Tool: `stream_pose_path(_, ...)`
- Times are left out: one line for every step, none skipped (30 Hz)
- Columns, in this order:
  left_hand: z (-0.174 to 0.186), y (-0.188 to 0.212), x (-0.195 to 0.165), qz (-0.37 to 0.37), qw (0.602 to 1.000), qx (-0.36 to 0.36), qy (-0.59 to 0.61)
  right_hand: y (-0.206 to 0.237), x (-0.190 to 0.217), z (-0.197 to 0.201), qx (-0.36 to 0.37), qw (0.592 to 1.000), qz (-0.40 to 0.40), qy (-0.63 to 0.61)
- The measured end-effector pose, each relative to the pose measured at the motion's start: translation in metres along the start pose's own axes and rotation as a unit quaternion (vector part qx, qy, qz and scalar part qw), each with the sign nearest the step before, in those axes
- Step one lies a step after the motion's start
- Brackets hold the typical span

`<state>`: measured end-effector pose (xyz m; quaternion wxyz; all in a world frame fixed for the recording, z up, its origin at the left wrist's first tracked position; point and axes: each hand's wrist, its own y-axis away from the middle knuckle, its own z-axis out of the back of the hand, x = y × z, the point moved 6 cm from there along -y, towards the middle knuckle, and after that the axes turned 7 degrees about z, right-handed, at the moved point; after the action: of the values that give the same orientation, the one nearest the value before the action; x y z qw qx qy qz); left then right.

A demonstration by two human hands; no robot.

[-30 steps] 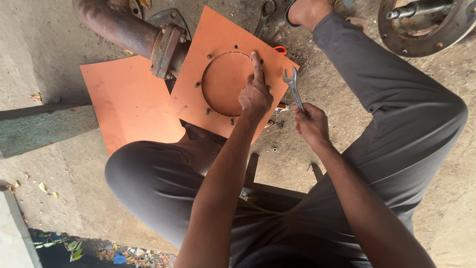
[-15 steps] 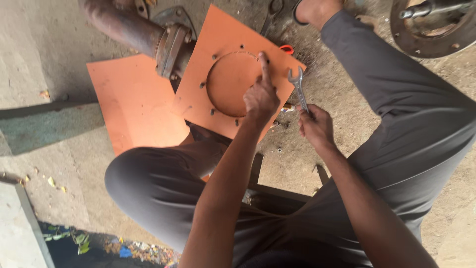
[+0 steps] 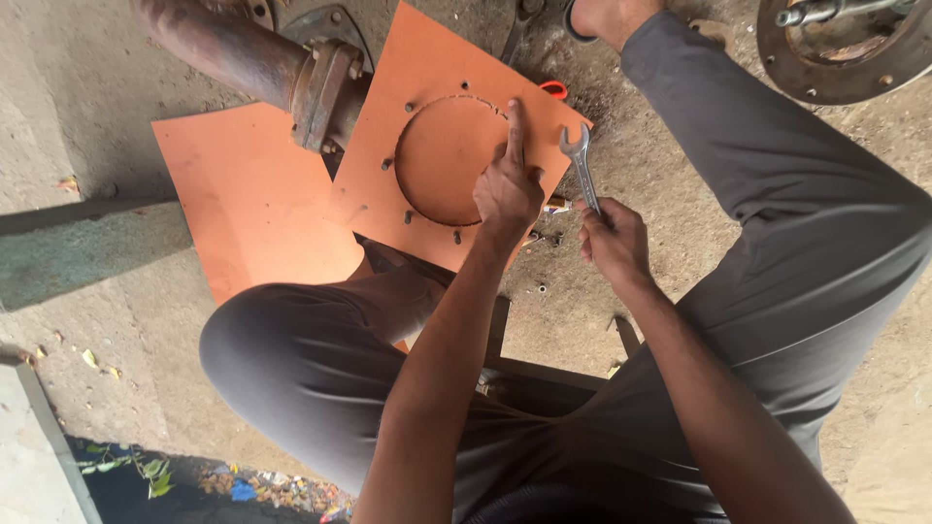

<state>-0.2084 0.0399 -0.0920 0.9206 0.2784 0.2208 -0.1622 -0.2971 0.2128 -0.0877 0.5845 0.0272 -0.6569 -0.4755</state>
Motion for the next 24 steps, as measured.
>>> stream_pose_path(0.001, 0.0, 0.0, -0.002, 1.0, -0.007, 0.009, 0.0, 0.0, 0.0, 0.003, 1.0, -0.002, 0.0)
stream_pose_path(-0.001, 0.0, 0.002, 0.007, 1.0, 0.004, 0.005, 0.0, 0.001, -0.001, 0.004, 1.0, -0.001, -0.001)
stream_pose_path(-0.003, -0.001, 0.004, 0.015, 1.0, 0.015, 0.0, -0.001, 0.001, -0.001, 0.004, 1.0, -0.001, -0.002)
stream_pose_path(-0.005, -0.001, 0.006, 0.024, 0.999, 0.026, -0.004, -0.001, 0.0, -0.001, 0.004, 1.0, -0.005, 0.001)
stream_pose_path(-0.004, -0.001, 0.006, 0.014, 1.0, 0.014, 0.003, -0.001, 0.0, -0.001, 0.003, 1.0, -0.01, 0.005)
stream_pose_path(-0.004, -0.002, 0.005, 0.005, 1.0, 0.004, 0.009, -0.001, -0.001, -0.001, 0.003, 1.0, -0.017, 0.009)
stream_pose_path(-0.003, -0.002, 0.004, -0.005, 1.0, -0.007, 0.014, -0.001, -0.001, -0.001, 0.004, 1.0, -0.016, 0.01)
stream_pose_path(-0.003, -0.003, 0.004, -0.002, 1.0, -0.002, 0.012, -0.001, 0.0, -0.001, 0.005, 1.0, -0.016, 0.011)
stream_pose_path(-0.003, -0.003, 0.004, 0.001, 1.0, 0.003, 0.011, -0.001, 0.0, -0.001, 0.004, 1.0, -0.015, 0.012)
stream_pose_path(-0.004, -0.003, 0.004, 0.004, 1.0, 0.009, 0.01, -0.001, 0.0, 0.0, 0.002, 1.0, -0.017, 0.012)
stream_pose_path(-0.003, -0.003, 0.004, 0.007, 1.0, 0.017, 0.008, -0.001, 0.0, 0.0, 0.0, 1.0, -0.018, 0.013)
stream_pose_path(-0.003, -0.002, 0.003, 0.012, 1.0, 0.023, 0.006, -0.001, 0.0, 0.0, 0.0, 1.0, -0.017, 0.013)
stream_pose_path(-0.002, -0.002, 0.002, 0.016, 1.0, 0.027, 0.004, -0.001, 0.0, 0.0, 0.003, 1.0, -0.016, 0.011)
stream_pose_path(0.0, 0.0, 0.001, 0.01, 1.0, 0.022, -0.005, -0.001, 0.0, 0.0, 0.005, 1.0, -0.017, 0.008)
stream_pose_path(0.001, 0.001, -0.001, 0.004, 1.0, 0.018, -0.011, -0.001, 0.0, 0.0, 0.006, 1.0, -0.019, 0.007)
stream_pose_path(0.002, 0.003, -0.003, -0.002, 1.0, 0.015, -0.016, -0.001, 0.0, 0.001, 0.003, 1.0, -0.016, 0.009)
stream_pose_path(0.004, 0.005, -0.005, -0.015, 1.0, 0.005, -0.021, 0.0, 0.0, 0.001, 0.0, 1.0, -0.015, 0.01)
stream_pose_path(0.005, 0.007, -0.007, -0.027, 0.999, -0.006, -0.027, 0.0, -0.001, 0.001, -0.002, 1.0, -0.013, 0.011)
stream_pose_path(0.007, 0.008, -0.009, -0.038, 0.999, -0.017, -0.033, 0.0, -0.001, 0.002, -0.002, 1.0, -0.018, 0.014)
stream_pose_path(0.006, 0.009, -0.008, -0.031, 0.999, -0.013, -0.034, 0.0, -0.002, 0.002, -0.002, 1.0, -0.022, 0.017)
stream_pose_path(0.005, 0.009, -0.007, -0.027, 0.999, -0.009, -0.036, 0.0, -0.003, 0.002, -0.005, 1.0, -0.024, 0.018)
stream_pose_path(0.004, 0.009, -0.006, -0.024, 0.999, -0.003, -0.036, 0.0, -0.003, 0.003, -0.009, 1.0, -0.02, 0.018)
stream_pose_path(0.004, 0.008, -0.006, -0.028, 0.999, -0.002, -0.029, -0.001, -0.003, 0.003, -0.008, 1.0, -0.015, 0.018)
stream_pose_path(0.005, 0.007, -0.005, -0.033, 0.999, -0.003, -0.022, -0.001, -0.002, 0.003, -0.007, 1.0, -0.007, 0.017)
